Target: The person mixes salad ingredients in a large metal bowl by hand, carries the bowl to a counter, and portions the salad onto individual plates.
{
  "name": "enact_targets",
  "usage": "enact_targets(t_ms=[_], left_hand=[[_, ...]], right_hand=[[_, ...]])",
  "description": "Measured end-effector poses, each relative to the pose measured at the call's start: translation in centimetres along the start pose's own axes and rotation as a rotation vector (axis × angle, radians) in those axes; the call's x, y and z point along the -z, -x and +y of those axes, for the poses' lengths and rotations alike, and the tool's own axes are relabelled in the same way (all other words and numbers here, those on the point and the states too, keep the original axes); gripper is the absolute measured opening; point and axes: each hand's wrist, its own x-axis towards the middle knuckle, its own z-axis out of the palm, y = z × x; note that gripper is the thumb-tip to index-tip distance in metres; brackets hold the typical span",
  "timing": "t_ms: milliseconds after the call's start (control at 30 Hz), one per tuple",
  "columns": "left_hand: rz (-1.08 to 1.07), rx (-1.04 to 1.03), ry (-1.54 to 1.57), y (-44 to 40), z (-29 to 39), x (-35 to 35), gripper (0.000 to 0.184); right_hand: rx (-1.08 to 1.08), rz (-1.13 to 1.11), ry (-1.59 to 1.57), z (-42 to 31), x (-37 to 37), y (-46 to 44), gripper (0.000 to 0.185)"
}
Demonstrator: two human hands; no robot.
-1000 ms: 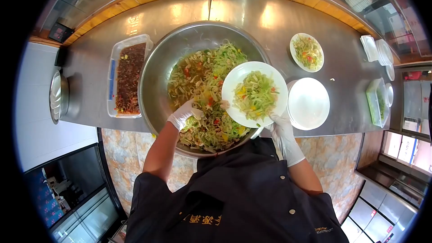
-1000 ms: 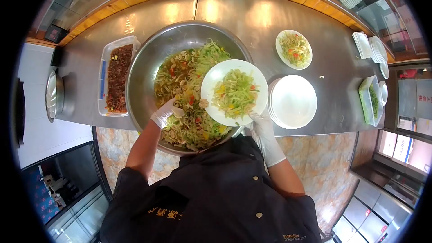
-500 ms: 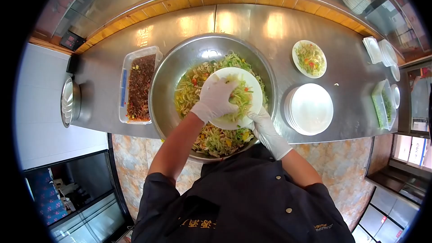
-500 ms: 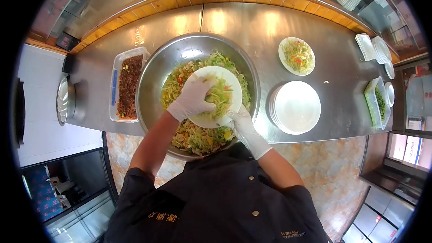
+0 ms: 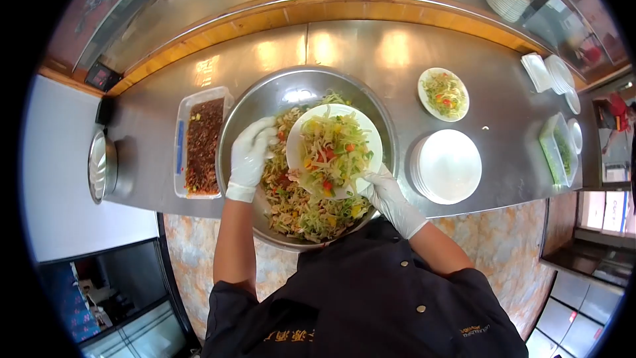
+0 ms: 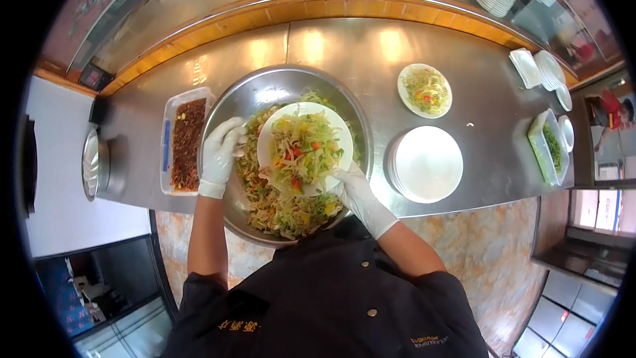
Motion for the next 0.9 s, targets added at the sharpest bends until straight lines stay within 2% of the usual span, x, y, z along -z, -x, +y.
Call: enact_targets(t_ms=[67,100,167,200,267,333,400,467,500,600,633,733,833,900], left_hand=[[0.105,0.103,-0.037,-0.6,-4.3,0.7,0.044],[0.02,-0.118,-0.537,-1.1,-11.3,1.9,0.051],[-0.169,-0.183,-0.991,0.1,-17.5,3.2,0.061],[-0.272,-0.006,-0.96,0.8,-17.9,3.0,0.064],[-0.095,0.032,-0.805,1.3,-21.9,3.1,0.055],[-0.117,0.307,-0.958,0.2,-20.3,1.7,0.045],[-0.021,0.488,-0.734,0.7,-17.4,0.1,0.04],[0.063,0.357,-0.704,-0.1,-23.3,1.8,0.042],[0.073,0.345,-0.83,-0.1,-22.9,1.1,0.052],[0.092,0.073,-0.734,0.9,-23.8,0.5,0.065],[0.073,0.166,-0.633,0.8,-22.5,-0.2,0.069],[0.138,0.348,-0.603,2.3,-16.8,-3.5,0.066],[0.129,0.31,-0.724,2.6,-18.0,-2.2,0.066],[0.163,0.329,-0.584,3.4,-18.0,-2.3,0.064]], right_hand=[[0.034,-0.034,-0.047,-1.5,-0.5,0.9,0.058],[0.059,-0.044,-0.073,-2.2,-0.4,1.6,0.059],[0.101,-0.009,-0.103,-4.0,0.5,2.6,0.061],[0.131,0.005,-0.116,-5.5,1.1,3.0,0.062],[0.215,0.003,-0.147,-8.8,1.8,4.9,0.062],[0.271,0.058,-0.135,-12.2,3.3,6.5,0.061],[0.378,0.067,-0.157,-15.8,7.5,7.5,0.064],[0.451,0.111,-0.107,-20.1,10.8,9.3,0.066],[0.517,0.214,-0.138,-21.8,11.2,10.4,0.068],[0.606,0.237,-0.212,-27.2,16.8,12.3,0.069],[0.642,0.238,-0.23,-28.6,19.6,12.5,0.065],[0.672,0.336,-0.227,-32.0,28.3,13.1,0.061],[0.74,0.429,-0.25,-32.3,37.9,12.4,0.058],[0.772,0.505,-0.25,-32.1,40.5,12.3,0.059]])
